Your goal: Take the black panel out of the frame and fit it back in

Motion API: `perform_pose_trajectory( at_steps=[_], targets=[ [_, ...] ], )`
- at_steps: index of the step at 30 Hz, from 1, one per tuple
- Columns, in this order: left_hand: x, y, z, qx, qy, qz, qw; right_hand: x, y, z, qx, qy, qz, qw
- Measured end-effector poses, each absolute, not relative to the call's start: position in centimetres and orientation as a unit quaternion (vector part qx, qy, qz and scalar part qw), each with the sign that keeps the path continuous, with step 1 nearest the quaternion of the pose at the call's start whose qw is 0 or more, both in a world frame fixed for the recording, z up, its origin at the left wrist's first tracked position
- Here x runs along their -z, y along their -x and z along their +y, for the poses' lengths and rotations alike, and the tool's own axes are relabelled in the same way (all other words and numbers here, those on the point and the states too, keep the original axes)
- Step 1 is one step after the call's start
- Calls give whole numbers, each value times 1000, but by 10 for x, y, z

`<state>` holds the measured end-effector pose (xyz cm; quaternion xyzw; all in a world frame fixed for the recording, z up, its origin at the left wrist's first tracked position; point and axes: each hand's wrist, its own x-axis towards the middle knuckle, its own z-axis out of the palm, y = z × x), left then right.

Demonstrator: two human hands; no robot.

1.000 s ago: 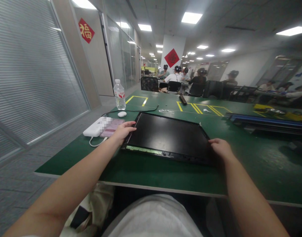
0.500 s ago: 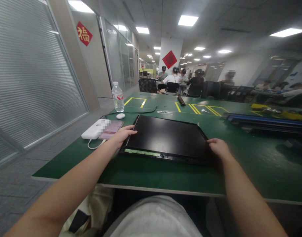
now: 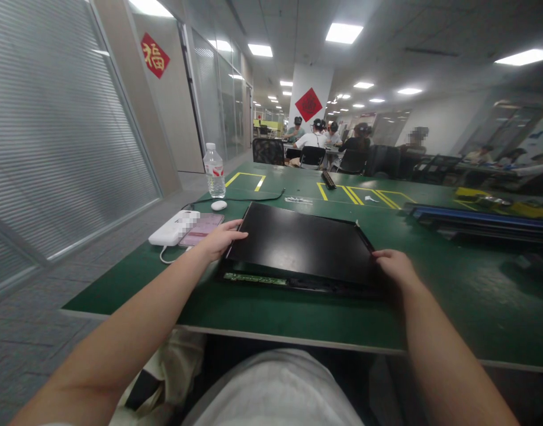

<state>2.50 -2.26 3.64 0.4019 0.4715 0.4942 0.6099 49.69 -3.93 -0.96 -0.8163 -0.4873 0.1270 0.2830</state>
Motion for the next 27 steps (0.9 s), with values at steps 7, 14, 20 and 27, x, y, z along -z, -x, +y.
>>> perform_pose_trajectory(
  at_steps=[7, 14, 20, 27],
  targets=[
    [-35, -22, -21, -483, -412, 491, 597, 4, -493, -40, -123, 817, -497, 264],
    [-51, -29, -34, -478, -426, 463, 613, 8, -494, -38, -107, 810, -513, 264],
    [-54, -30, -36, -472, -433, 470, 607, 6, -492, -39, -101, 813, -510, 262],
    [-49, -25, -32, -460, -456, 461, 607, 5, -490, -39, -101, 815, -508, 261]
  ],
)
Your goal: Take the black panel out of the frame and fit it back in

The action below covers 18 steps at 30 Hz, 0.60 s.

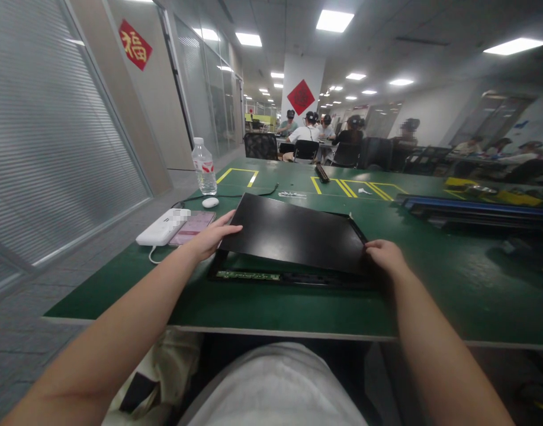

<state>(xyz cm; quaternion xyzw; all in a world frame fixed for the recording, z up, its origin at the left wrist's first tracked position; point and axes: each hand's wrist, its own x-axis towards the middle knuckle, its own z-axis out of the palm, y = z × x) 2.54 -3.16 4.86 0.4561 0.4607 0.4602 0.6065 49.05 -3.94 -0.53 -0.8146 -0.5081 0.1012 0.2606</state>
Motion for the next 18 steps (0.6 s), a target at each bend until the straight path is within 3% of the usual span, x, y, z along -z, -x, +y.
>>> perform_pose_trajectory(
  at_steps=[18],
  targets=[
    [-52, -28, -35, -470, -478, 426, 607, 2, -488, -41, -111, 817, -503, 260]
  ],
)
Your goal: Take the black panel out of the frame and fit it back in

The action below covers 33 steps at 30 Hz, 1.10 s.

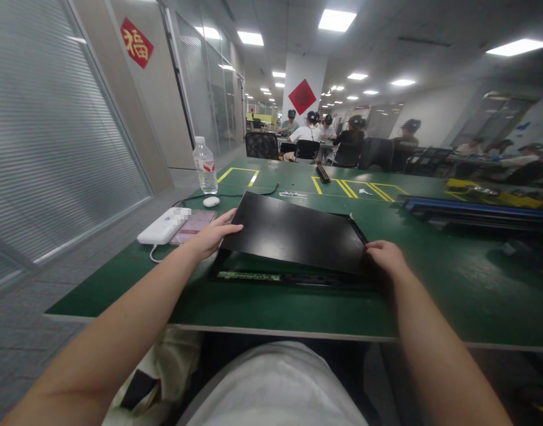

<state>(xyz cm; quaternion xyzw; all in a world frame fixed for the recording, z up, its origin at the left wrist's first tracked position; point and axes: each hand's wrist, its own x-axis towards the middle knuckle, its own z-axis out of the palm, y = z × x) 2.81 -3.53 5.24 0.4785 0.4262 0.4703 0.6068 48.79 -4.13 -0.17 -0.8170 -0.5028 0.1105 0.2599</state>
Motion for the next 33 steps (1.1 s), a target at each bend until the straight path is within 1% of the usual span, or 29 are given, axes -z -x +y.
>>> perform_pose_trajectory(
  at_steps=[9, 12, 18, 21, 26, 30, 33],
  targets=[
    [-47, -24, -31, -474, -490, 413, 604, 2, -494, -40, -135, 813, -471, 316],
    [-49, -26, -32, -476, -491, 408, 605, 4, -496, -38, -166, 796, -449, 372],
    [-53, -29, -35, -483, -504, 391, 600, 0, -500, -36, -268, 722, -371, 518],
    [-54, -30, -36, -487, -511, 375, 600, -4, -503, -38, -314, 663, -385, 560],
    [-54, -32, -38, -504, -519, 344, 599, -9, -500, -42, -363, 611, -364, 602],
    [-54, -32, -40, -522, -537, 327, 576, -7, -493, -40, -335, 647, -315, 608],
    [-55, -33, -42, -529, -548, 322, 562, -1, -490, -37, -333, 655, -321, 597]
  ],
)
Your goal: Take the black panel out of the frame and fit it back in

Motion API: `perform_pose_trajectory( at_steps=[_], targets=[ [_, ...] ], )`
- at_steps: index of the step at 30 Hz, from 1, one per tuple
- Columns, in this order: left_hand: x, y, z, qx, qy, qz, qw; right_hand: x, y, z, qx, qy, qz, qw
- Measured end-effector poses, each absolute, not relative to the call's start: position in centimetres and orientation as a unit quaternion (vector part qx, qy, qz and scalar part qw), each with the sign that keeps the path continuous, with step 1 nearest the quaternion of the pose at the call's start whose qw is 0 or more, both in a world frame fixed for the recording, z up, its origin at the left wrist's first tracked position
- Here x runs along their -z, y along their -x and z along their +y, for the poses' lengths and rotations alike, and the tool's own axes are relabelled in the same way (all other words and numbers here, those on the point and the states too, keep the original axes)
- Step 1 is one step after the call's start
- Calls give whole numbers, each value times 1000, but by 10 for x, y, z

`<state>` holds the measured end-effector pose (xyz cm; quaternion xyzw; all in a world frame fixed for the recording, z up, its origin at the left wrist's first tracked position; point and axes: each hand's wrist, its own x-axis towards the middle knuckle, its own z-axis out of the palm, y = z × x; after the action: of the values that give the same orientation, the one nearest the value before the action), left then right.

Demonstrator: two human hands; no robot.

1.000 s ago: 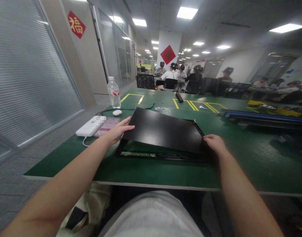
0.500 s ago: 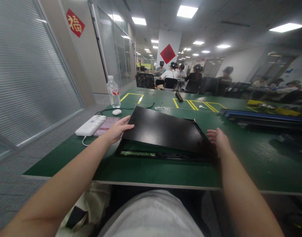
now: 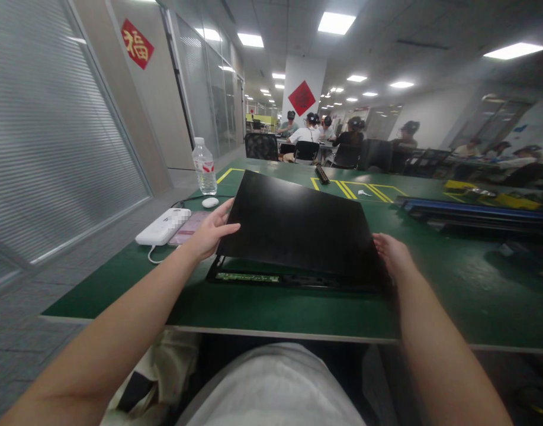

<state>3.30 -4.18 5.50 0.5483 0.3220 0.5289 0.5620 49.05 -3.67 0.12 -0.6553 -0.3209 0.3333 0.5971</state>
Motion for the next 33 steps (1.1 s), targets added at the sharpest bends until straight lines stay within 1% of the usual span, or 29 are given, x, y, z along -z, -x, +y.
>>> perform_pose_trajectory(
  at_steps=[3, 6, 9, 13, 15, 19, 22, 24, 26, 29, 31, 33],
  targets=[
    [-55, -34, -44, -536, -550, 322, 553, 4, -492, -33, -327, 636, -359, 600],
    [-54, -34, -43, -548, -555, 325, 536, 2, -491, -34, -302, 625, -350, 629],
    [-55, -30, -38, -578, -552, 315, 512, -10, -484, -42, -333, 589, -348, 649],
    [-60, -25, -34, -612, -536, 302, 497, -30, -472, -62, -351, 501, -468, 638],
    [-62, -24, -34, -607, -531, 302, 508, -34, -470, -69, -333, 522, -469, 630],
    [-59, -25, -34, -589, -526, 324, 521, -34, -474, -74, -367, 548, -454, 600],
    [-53, -24, -31, -567, -525, 357, 525, -35, -476, -72, -367, 539, -448, 611],
    [-49, -24, -28, -547, -546, 373, 514, -36, -476, -70, -362, 518, -446, 634],
    [-44, -23, -25, -535, -578, 403, 467, -39, -475, -70, -372, 488, -424, 666],
    [-36, -20, -18, -508, -611, 478, 374, -42, -474, -71, -411, 430, -326, 734],
    [-31, -18, -15, -487, -634, 489, 349, -43, -474, -70, -414, 389, -253, 783],
    [-25, -15, -12, -478, -650, 491, 328, -42, -476, -67, -387, 366, -212, 819]
  ],
)
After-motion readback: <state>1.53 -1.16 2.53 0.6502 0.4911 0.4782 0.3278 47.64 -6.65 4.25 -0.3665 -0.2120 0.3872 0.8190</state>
